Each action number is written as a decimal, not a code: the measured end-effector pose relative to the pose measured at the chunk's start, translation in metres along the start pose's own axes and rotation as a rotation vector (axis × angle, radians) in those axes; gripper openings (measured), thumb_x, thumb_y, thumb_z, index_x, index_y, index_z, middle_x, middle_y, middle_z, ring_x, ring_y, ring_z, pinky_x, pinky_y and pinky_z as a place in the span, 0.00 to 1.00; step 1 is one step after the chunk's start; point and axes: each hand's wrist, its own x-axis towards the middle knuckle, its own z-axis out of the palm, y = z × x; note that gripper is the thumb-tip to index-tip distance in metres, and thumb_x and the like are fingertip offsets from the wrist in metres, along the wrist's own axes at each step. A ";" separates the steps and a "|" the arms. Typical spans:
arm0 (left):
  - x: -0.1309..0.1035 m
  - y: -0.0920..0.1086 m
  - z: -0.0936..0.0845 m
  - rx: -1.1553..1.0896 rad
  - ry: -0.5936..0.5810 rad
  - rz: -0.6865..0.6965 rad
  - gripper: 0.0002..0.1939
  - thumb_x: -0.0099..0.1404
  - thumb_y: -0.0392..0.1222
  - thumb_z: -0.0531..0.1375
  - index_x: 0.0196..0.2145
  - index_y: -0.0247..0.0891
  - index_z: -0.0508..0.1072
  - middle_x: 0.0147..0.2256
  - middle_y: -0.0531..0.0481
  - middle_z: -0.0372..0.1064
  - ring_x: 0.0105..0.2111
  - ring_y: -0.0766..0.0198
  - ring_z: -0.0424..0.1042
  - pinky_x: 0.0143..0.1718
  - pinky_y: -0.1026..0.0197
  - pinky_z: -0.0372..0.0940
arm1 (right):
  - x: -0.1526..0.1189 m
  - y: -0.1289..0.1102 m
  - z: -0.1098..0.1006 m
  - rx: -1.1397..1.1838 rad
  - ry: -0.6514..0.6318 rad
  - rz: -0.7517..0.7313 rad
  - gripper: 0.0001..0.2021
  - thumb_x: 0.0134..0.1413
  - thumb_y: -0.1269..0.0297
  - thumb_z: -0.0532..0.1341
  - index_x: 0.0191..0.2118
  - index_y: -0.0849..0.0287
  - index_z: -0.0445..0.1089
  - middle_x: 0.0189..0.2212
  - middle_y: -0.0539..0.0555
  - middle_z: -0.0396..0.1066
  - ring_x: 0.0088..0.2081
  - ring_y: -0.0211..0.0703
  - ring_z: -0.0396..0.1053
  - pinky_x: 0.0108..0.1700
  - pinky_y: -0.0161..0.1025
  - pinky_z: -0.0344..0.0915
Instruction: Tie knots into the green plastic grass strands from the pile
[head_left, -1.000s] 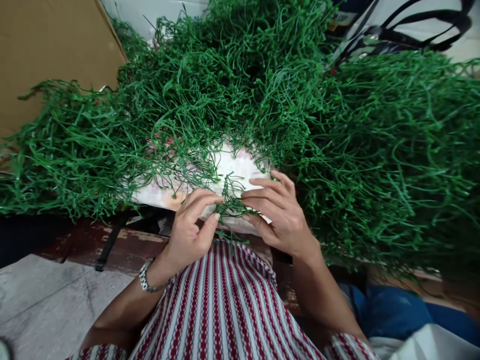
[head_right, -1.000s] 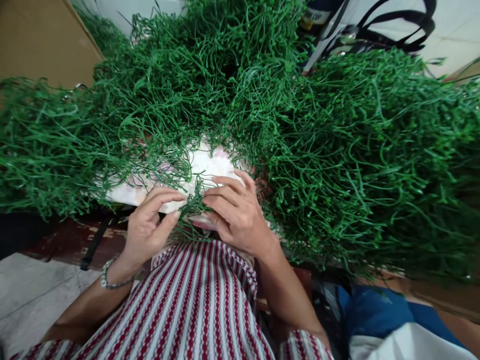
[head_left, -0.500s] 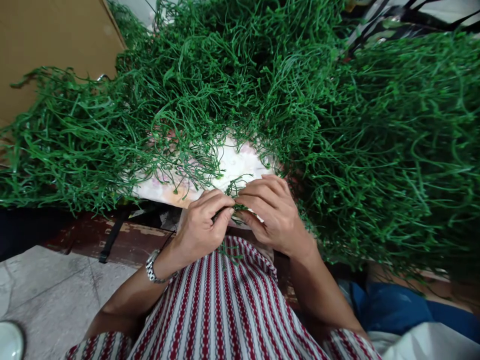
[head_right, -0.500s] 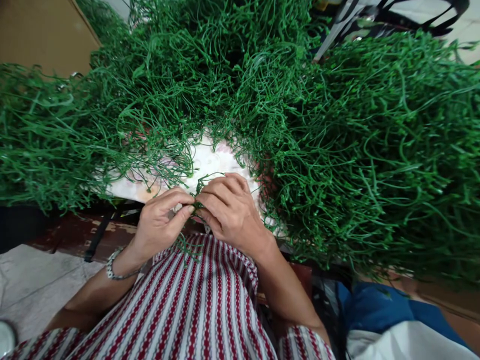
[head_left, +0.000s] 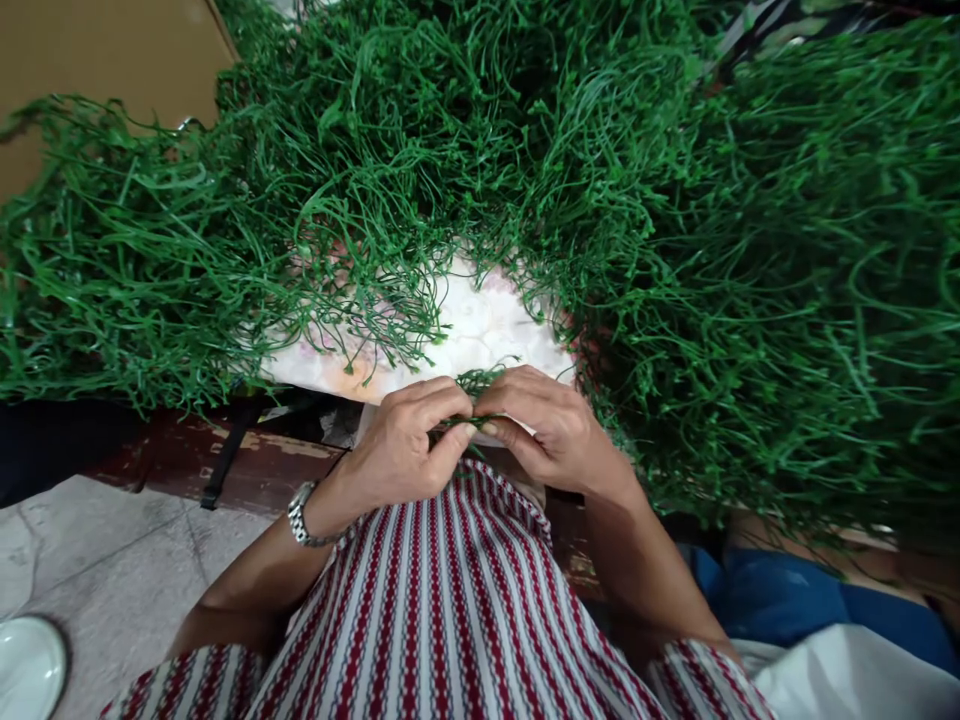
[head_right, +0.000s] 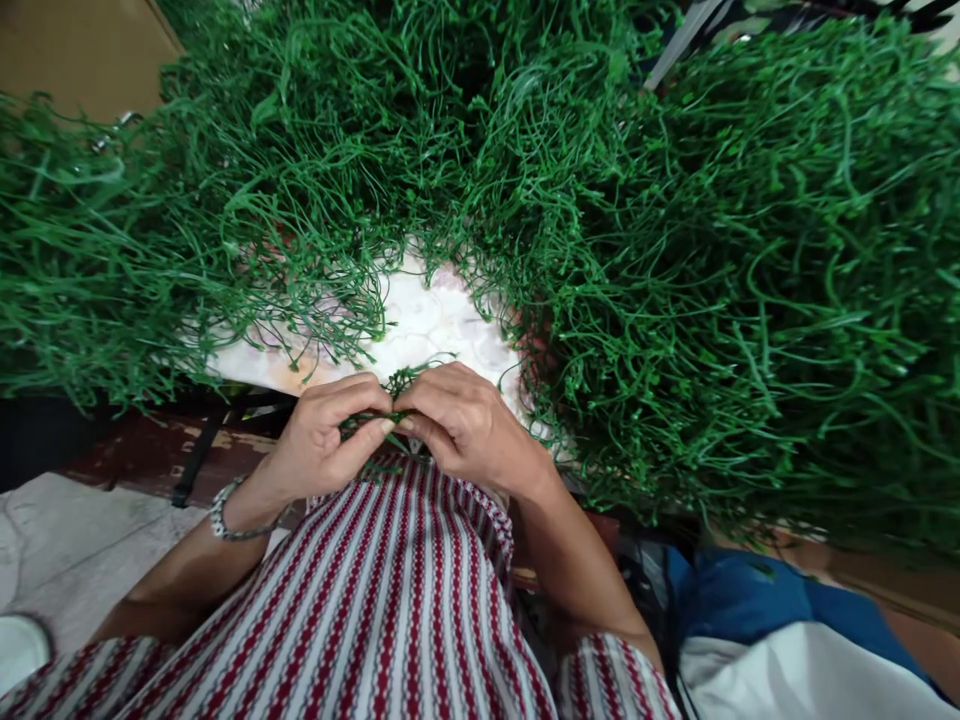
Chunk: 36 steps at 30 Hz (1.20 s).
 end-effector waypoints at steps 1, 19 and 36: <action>0.000 -0.001 0.000 0.032 -0.009 0.013 0.04 0.58 0.31 0.53 0.27 0.36 0.65 0.25 0.52 0.61 0.27 0.67 0.61 0.30 0.63 0.57 | -0.001 0.000 0.001 -0.019 -0.018 0.000 0.05 0.57 0.71 0.52 0.37 0.62 0.64 0.30 0.55 0.68 0.35 0.40 0.64 0.40 0.40 0.62; 0.008 -0.017 -0.020 -0.040 -0.461 0.154 0.11 0.58 0.29 0.51 0.21 0.37 0.66 0.20 0.54 0.61 0.23 0.69 0.60 0.29 0.64 0.55 | 0.005 0.007 -0.006 0.144 -0.335 -0.038 0.08 0.58 0.73 0.51 0.32 0.60 0.66 0.27 0.51 0.66 0.31 0.34 0.63 0.35 0.33 0.59; 0.000 -0.002 -0.017 0.380 -0.533 0.354 0.10 0.50 0.24 0.49 0.21 0.37 0.63 0.21 0.53 0.63 0.22 0.66 0.56 0.28 0.59 0.49 | -0.009 -0.013 0.005 -0.114 -0.330 -0.010 0.08 0.49 0.78 0.50 0.25 0.59 0.58 0.23 0.50 0.61 0.25 0.35 0.58 0.27 0.34 0.54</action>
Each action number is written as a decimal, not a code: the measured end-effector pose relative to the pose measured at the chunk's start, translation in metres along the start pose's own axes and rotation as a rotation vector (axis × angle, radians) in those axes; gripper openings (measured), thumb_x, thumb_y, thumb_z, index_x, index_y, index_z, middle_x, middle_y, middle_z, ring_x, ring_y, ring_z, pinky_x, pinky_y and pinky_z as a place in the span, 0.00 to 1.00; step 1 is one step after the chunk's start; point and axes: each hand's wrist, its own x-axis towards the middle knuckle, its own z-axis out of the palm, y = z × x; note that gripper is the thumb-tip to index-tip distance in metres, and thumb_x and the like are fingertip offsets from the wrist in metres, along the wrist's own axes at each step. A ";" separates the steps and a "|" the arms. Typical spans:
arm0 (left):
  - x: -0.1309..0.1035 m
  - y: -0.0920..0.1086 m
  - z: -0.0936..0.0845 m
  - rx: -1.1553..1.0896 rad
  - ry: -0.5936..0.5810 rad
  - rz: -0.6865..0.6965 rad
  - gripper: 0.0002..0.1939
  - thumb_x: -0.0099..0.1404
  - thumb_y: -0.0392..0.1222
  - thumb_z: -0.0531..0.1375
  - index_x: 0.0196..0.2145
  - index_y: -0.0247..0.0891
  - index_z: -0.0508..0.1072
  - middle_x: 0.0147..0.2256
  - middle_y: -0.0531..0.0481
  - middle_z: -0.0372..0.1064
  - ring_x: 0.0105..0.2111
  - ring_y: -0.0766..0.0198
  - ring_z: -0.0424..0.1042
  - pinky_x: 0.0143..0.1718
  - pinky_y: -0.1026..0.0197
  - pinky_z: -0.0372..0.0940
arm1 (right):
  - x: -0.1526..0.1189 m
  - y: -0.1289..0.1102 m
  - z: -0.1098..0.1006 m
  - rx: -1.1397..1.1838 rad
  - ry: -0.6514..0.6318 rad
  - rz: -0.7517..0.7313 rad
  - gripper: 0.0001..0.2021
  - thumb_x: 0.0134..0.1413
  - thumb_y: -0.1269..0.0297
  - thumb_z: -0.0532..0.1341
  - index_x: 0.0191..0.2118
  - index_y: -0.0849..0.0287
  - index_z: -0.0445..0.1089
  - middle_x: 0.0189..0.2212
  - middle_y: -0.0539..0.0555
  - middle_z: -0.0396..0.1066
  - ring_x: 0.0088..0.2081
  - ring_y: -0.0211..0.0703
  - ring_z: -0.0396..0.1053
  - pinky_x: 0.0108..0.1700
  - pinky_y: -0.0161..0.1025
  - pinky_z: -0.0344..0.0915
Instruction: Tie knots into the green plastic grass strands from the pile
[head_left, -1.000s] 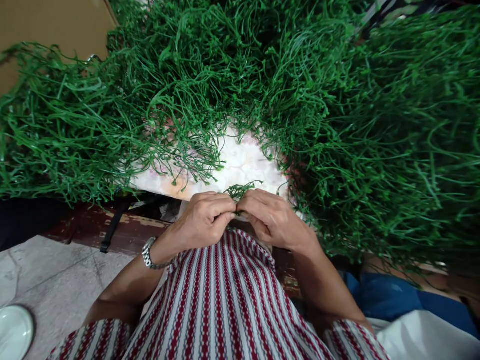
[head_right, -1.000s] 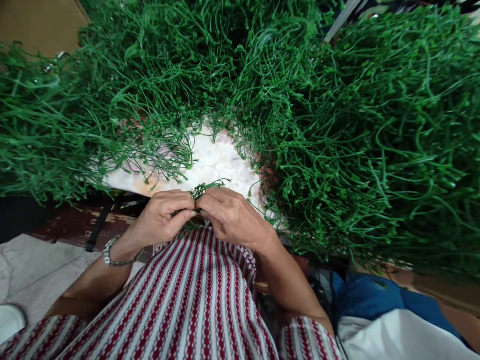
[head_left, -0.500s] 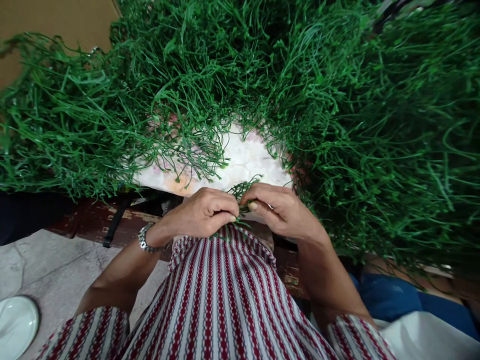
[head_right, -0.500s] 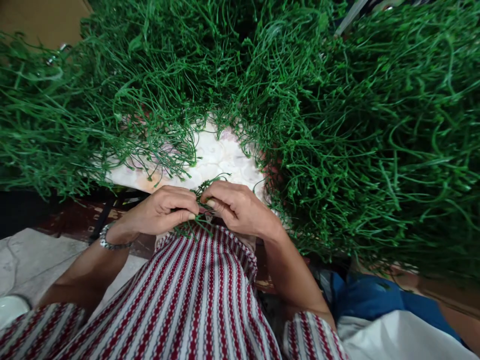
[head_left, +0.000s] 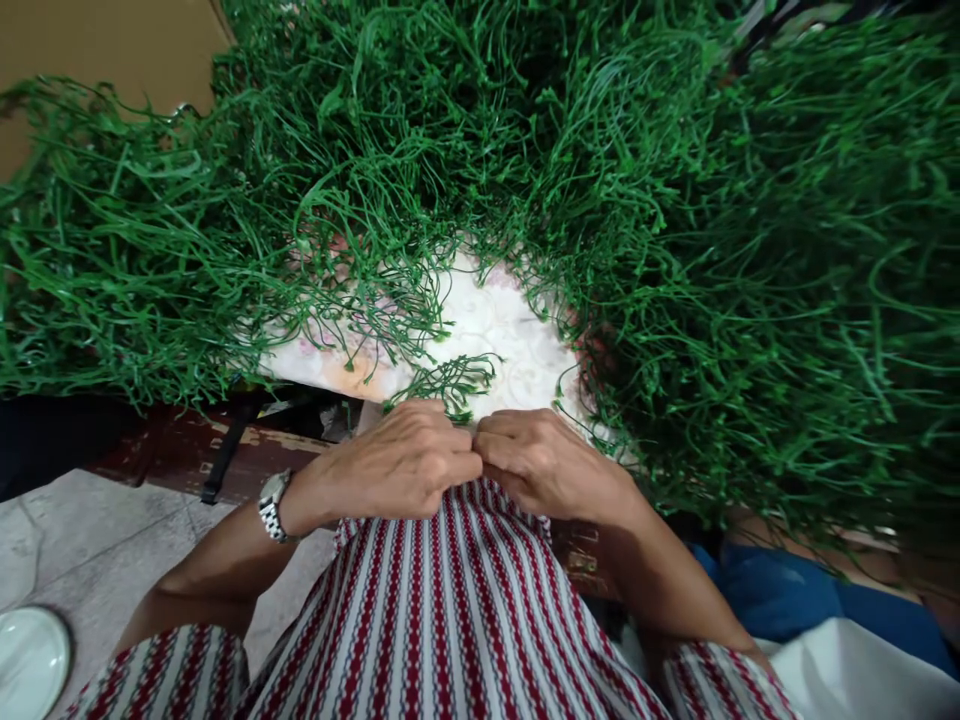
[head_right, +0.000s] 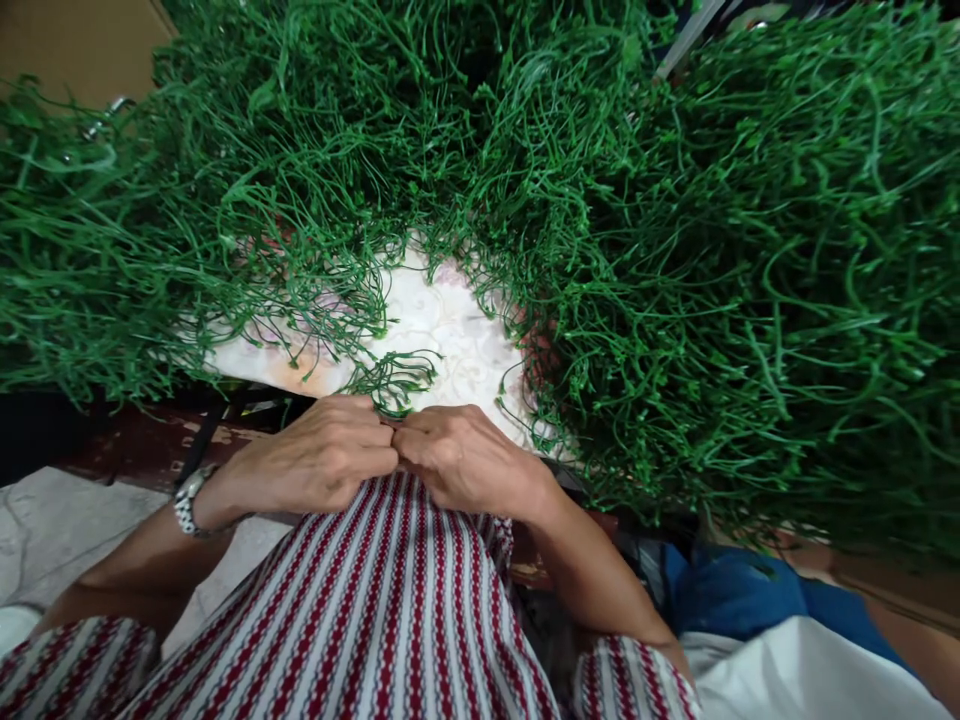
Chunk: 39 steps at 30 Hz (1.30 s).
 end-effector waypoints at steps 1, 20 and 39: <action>-0.001 -0.001 -0.001 -0.029 -0.037 0.020 0.10 0.50 0.25 0.49 0.20 0.37 0.63 0.20 0.53 0.63 0.22 0.66 0.56 0.27 0.59 0.49 | -0.001 0.001 -0.002 0.016 -0.033 -0.038 0.08 0.48 0.79 0.51 0.25 0.59 0.58 0.22 0.50 0.61 0.26 0.35 0.58 0.28 0.34 0.54; 0.005 0.002 0.019 -0.547 0.766 -0.500 0.06 0.58 0.31 0.56 0.34 0.37 0.69 0.29 0.53 0.69 0.31 0.69 0.69 0.33 0.68 0.64 | 0.024 -0.001 0.010 0.363 0.472 0.226 0.10 0.56 0.62 0.57 0.41 0.62 0.65 0.29 0.51 0.69 0.28 0.32 0.65 0.31 0.29 0.60; 0.001 0.003 0.009 -0.180 0.567 -0.367 0.05 0.60 0.31 0.54 0.29 0.34 0.68 0.31 0.48 0.65 0.35 0.63 0.63 0.39 0.57 0.59 | 0.015 0.007 0.014 0.317 0.476 0.112 0.04 0.55 0.68 0.58 0.34 0.63 0.65 0.27 0.52 0.63 0.31 0.36 0.61 0.34 0.34 0.59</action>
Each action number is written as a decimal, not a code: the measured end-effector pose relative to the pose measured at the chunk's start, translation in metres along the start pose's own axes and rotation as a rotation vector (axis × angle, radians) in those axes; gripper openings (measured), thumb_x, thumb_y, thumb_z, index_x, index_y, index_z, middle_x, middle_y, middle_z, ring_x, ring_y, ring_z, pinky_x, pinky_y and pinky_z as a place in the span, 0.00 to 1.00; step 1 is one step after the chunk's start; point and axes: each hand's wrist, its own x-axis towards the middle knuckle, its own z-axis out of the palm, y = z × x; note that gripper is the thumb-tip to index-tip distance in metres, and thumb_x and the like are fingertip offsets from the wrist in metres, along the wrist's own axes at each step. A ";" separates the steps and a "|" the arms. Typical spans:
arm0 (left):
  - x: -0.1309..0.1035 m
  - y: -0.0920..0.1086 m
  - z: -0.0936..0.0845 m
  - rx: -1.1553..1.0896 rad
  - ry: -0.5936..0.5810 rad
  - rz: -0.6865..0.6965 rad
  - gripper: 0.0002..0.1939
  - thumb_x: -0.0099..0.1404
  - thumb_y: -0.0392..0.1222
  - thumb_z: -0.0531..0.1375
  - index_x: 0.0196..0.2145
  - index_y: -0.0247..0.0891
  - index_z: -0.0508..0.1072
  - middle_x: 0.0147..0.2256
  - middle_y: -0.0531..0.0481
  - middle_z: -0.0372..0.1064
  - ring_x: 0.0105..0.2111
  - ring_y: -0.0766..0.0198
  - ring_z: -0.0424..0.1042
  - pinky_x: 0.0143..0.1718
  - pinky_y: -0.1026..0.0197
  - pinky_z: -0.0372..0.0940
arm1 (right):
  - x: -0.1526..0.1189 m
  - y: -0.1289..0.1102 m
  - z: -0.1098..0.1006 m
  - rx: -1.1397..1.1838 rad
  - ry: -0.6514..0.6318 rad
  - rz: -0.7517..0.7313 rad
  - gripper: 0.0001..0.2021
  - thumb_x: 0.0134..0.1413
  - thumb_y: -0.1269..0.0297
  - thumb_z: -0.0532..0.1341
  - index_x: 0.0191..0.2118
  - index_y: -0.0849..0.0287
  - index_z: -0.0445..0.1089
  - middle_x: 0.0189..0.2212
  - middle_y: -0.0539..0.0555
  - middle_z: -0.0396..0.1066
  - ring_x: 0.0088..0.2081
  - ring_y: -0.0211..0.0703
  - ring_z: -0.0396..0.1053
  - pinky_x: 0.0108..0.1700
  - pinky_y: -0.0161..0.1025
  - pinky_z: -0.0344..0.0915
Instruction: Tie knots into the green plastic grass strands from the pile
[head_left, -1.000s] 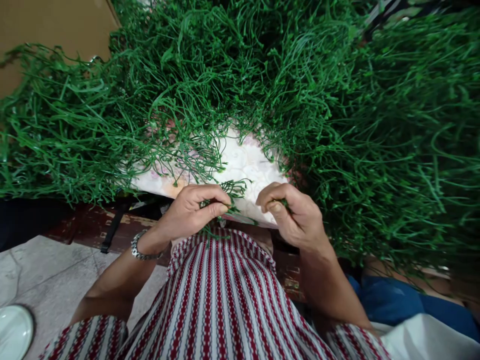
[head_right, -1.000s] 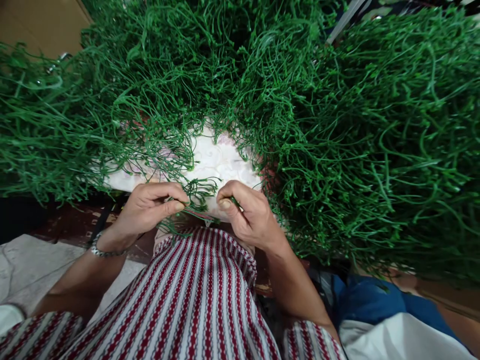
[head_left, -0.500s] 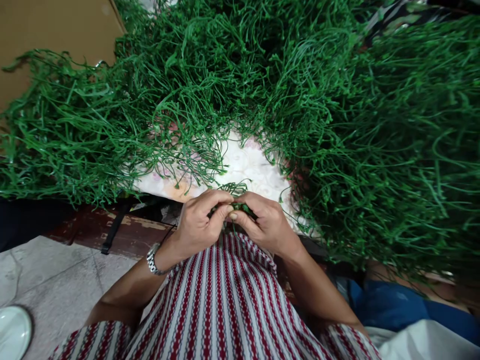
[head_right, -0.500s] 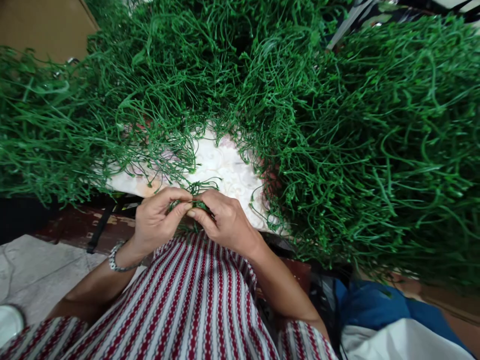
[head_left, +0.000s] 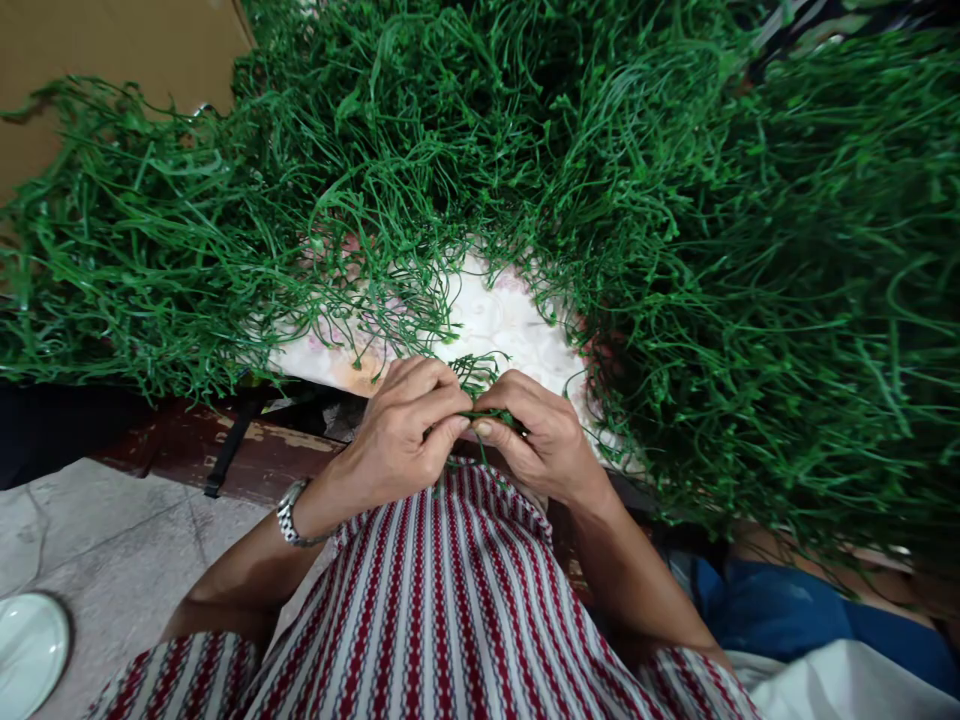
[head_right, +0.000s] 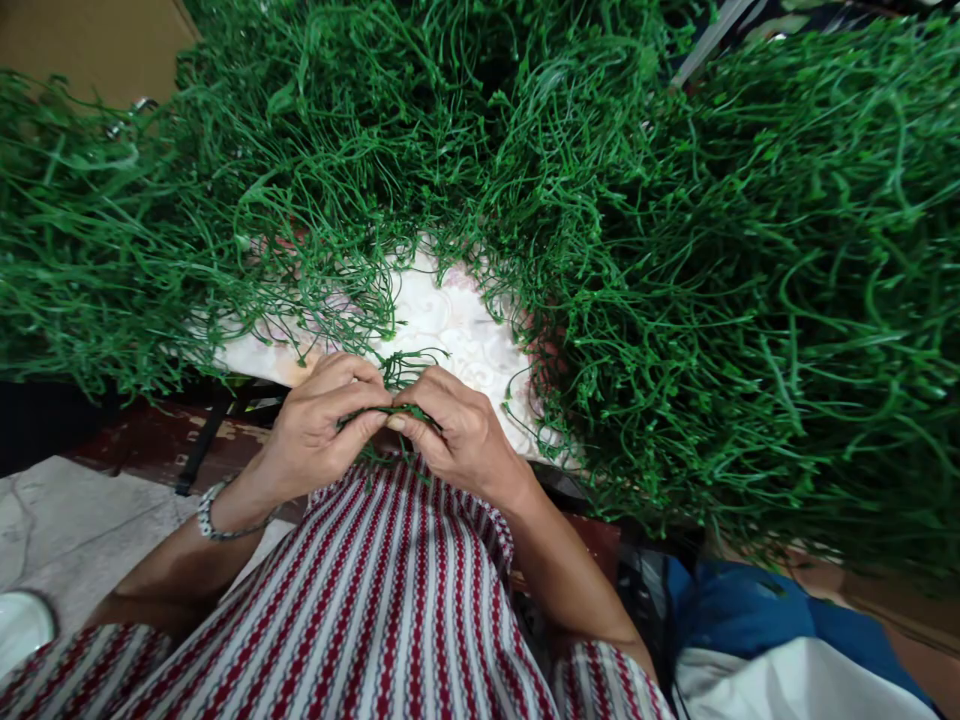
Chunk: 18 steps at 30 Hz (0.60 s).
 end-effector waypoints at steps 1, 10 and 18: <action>0.000 0.000 -0.001 0.030 -0.038 0.014 0.06 0.60 0.31 0.53 0.27 0.34 0.68 0.30 0.48 0.64 0.34 0.63 0.62 0.38 0.57 0.58 | 0.000 0.001 -0.001 -0.005 -0.028 -0.012 0.04 0.55 0.67 0.58 0.33 0.62 0.65 0.27 0.52 0.62 0.31 0.36 0.61 0.33 0.34 0.59; 0.002 -0.012 -0.011 -0.289 -0.489 0.168 0.14 0.59 0.28 0.51 0.17 0.35 0.59 0.18 0.55 0.55 0.22 0.70 0.56 0.26 0.63 0.51 | 0.001 0.004 -0.004 0.261 -0.434 -0.121 0.08 0.57 0.68 0.54 0.26 0.62 0.59 0.23 0.49 0.55 0.27 0.33 0.55 0.30 0.32 0.55; 0.002 -0.023 -0.010 -0.631 -0.513 0.092 0.08 0.60 0.33 0.55 0.24 0.34 0.69 0.20 0.52 0.64 0.22 0.71 0.62 0.26 0.66 0.57 | -0.002 0.014 0.007 0.697 -0.395 0.030 0.07 0.55 0.68 0.55 0.29 0.64 0.64 0.24 0.51 0.61 0.27 0.33 0.59 0.31 0.32 0.57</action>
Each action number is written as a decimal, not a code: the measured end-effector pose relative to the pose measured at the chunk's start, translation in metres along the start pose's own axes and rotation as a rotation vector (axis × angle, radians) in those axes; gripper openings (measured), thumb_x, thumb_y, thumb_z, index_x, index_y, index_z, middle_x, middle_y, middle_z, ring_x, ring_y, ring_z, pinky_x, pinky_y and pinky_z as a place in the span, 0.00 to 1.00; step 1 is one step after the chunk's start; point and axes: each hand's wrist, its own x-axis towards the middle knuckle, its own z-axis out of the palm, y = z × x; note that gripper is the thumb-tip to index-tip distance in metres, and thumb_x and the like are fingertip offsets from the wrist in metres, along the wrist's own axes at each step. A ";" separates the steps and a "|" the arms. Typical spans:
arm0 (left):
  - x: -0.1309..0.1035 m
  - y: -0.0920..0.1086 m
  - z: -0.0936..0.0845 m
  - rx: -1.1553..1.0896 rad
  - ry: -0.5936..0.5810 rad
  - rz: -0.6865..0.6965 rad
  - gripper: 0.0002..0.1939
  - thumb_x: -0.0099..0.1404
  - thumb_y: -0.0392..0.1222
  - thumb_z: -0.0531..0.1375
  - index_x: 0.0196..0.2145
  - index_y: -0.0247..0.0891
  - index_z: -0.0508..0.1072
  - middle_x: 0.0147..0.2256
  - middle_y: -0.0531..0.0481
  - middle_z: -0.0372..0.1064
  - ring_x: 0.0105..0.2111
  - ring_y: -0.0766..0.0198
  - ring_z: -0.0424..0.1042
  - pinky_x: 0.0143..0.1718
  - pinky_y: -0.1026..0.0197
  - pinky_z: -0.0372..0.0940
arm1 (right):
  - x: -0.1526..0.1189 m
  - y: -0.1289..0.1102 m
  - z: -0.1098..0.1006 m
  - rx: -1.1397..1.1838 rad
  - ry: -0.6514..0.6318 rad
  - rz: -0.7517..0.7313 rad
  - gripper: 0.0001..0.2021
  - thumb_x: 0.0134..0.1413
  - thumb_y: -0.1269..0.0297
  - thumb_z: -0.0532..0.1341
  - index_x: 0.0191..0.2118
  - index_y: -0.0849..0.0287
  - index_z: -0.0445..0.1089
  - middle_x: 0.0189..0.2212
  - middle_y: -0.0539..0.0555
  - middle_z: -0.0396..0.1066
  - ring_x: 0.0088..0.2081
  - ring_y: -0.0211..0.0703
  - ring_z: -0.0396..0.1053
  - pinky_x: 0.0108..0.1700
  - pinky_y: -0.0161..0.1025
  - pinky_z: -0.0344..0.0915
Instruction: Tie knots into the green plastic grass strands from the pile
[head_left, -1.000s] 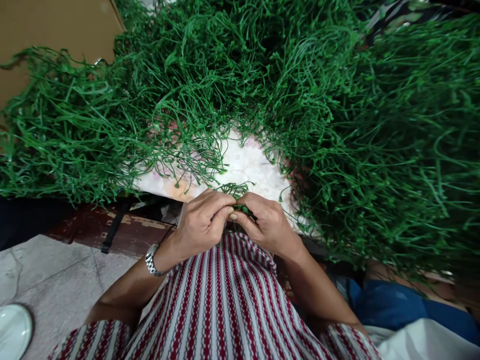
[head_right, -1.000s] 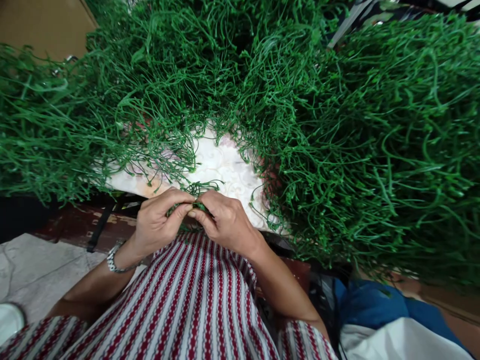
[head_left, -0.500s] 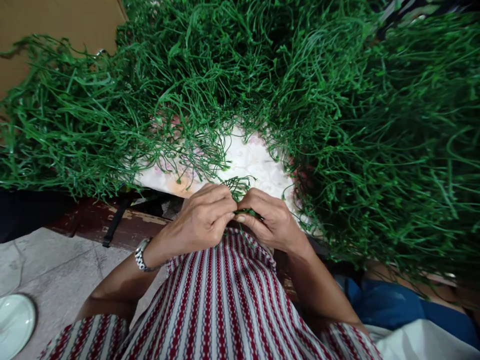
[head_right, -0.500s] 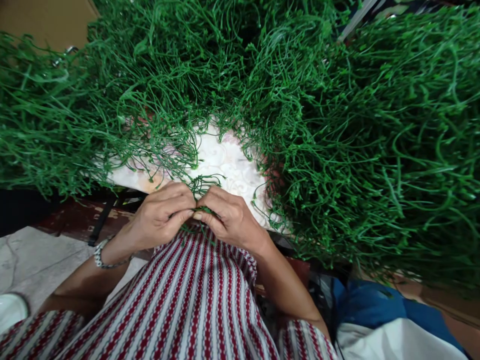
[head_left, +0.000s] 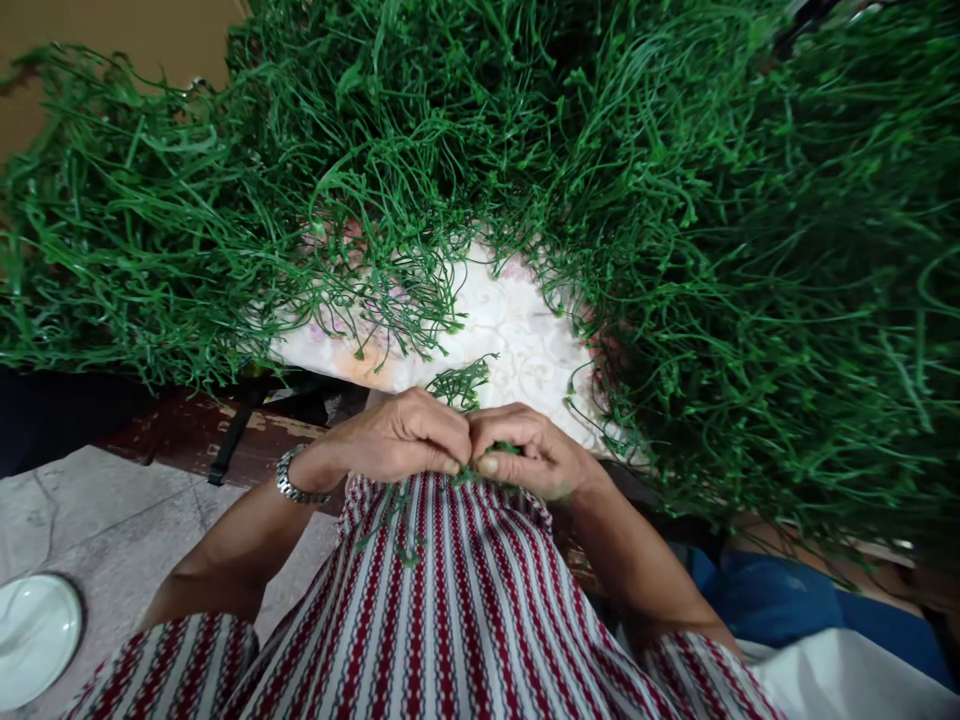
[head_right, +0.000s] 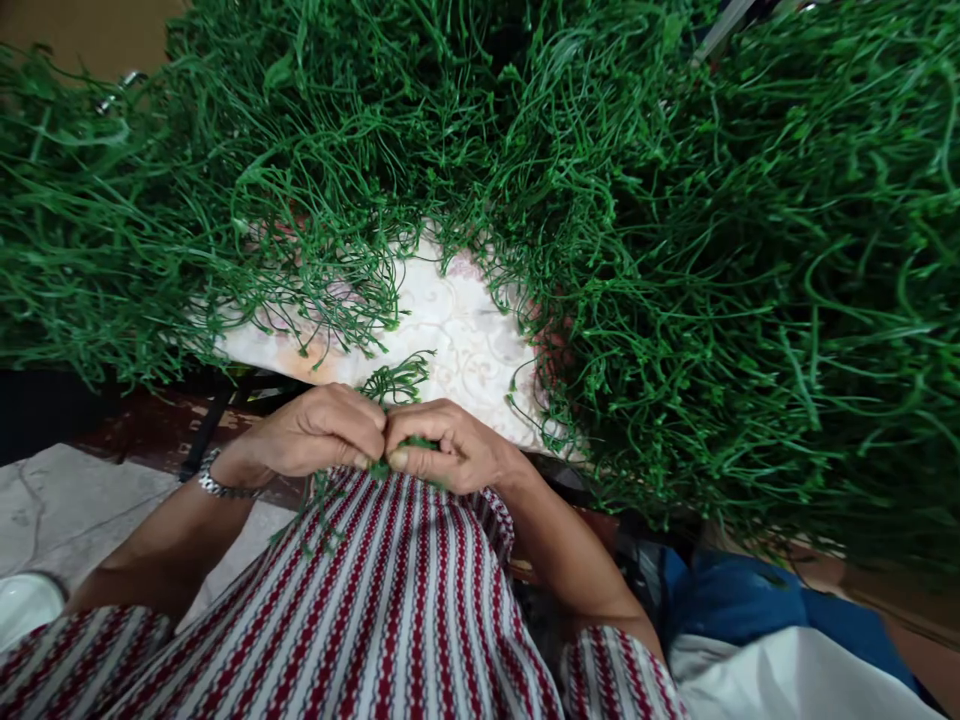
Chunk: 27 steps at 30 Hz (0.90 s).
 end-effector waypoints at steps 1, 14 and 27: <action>0.000 -0.001 0.000 -0.006 0.061 -0.018 0.08 0.60 0.33 0.55 0.24 0.34 0.70 0.20 0.53 0.64 0.21 0.71 0.62 0.25 0.67 0.56 | 0.000 0.000 0.000 0.022 0.077 0.036 0.08 0.55 0.66 0.56 0.29 0.64 0.65 0.25 0.51 0.62 0.27 0.33 0.59 0.31 0.32 0.57; 0.013 -0.001 0.022 0.534 0.464 -0.132 0.07 0.59 0.31 0.53 0.27 0.35 0.69 0.24 0.52 0.67 0.25 0.69 0.64 0.28 0.65 0.58 | 0.001 0.002 0.017 0.135 0.533 0.309 0.16 0.56 0.52 0.55 0.38 0.62 0.64 0.20 0.45 0.55 0.20 0.29 0.52 0.23 0.28 0.53; 0.018 -0.003 0.031 0.448 0.638 -0.149 0.05 0.59 0.31 0.54 0.27 0.35 0.68 0.23 0.54 0.66 0.25 0.71 0.65 0.29 0.68 0.59 | -0.005 0.004 0.014 -0.138 0.537 0.226 0.14 0.55 0.59 0.57 0.45 0.62 0.67 0.34 0.54 0.69 0.37 0.37 0.67 0.39 0.34 0.64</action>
